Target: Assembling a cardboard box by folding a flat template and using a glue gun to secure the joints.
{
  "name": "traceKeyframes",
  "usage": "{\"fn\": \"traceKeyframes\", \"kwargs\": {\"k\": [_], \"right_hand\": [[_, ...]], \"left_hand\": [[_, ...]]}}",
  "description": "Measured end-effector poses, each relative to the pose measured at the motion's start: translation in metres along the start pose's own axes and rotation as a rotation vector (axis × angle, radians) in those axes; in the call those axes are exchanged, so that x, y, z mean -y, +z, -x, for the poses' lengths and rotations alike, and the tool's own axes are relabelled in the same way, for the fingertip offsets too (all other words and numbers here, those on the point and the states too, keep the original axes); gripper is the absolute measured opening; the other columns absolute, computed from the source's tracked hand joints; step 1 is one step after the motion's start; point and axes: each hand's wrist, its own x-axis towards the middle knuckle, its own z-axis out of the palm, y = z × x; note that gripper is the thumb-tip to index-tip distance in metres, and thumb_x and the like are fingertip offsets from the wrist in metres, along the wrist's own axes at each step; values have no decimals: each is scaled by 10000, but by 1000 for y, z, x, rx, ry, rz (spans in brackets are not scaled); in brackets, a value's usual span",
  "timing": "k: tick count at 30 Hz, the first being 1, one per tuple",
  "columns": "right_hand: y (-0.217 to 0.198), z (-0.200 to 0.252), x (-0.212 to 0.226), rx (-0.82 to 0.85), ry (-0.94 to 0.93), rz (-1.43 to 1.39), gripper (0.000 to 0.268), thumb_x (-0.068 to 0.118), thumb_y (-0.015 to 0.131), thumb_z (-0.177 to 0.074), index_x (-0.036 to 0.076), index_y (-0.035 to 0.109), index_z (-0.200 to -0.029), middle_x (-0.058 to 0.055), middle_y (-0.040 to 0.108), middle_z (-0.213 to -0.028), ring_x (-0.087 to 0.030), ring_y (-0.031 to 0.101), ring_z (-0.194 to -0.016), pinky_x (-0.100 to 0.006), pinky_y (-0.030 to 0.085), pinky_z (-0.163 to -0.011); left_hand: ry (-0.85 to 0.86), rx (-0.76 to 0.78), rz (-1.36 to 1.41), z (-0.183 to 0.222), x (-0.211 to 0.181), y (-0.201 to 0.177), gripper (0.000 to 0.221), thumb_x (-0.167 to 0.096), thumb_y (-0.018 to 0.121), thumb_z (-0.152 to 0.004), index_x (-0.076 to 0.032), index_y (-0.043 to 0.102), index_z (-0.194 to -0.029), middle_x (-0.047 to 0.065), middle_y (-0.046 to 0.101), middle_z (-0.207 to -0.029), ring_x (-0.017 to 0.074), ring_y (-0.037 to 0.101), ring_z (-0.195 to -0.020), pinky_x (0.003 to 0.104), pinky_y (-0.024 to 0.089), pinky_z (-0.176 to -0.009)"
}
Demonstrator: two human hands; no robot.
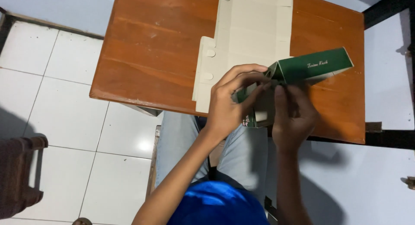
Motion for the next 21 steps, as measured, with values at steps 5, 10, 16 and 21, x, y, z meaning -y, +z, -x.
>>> {"fn": "traceKeyframes", "kwargs": {"k": [5, 10, 16, 21], "right_hand": [[2, 3, -4, -7, 13, 21, 113, 66, 736, -1064, -33, 738, -1118, -152, 707, -872, -191, 677, -820, -333, 546, -734], [3, 2, 8, -30, 1, 12, 98, 17, 722, -1059, -60, 731, -1119, -198, 729, -905, -223, 706, -890, -360, 566, -784], [6, -1, 16, -42, -22, -21, 133, 34, 747, -1046, -68, 720, -1128, -199, 739, -932, -256, 729, -951, -373, 587, -851], [9, -2, 20, -20, 33, -56, 159, 68, 747, -1043, -48, 716, -1147, -196, 740, -946, -230, 726, -950, -363, 591, -850]], "left_hand": [[-10, -44, -33, 1, -4, 3, 125, -87, 771, -908, -170, 762, -1000, -13, 735, -1130, 232, 745, -1079, 383, 631, -946], [-21, -69, -24, 0, -9, 3, 145, -40, 772, -898, -140, 761, -1003, 1, 739, -1101, 267, 756, -1029, 376, 656, -901], [-5, -71, -14, 2, -8, 7, 119, -58, 782, -902, -125, 758, -997, -10, 731, -1097, 254, 756, -1015, 375, 659, -890], [46, -59, -87, -2, -10, 1, 64, -74, 794, -885, -99, 755, -930, -11, 731, -1087, 255, 761, -1015, 402, 646, -880]]}}
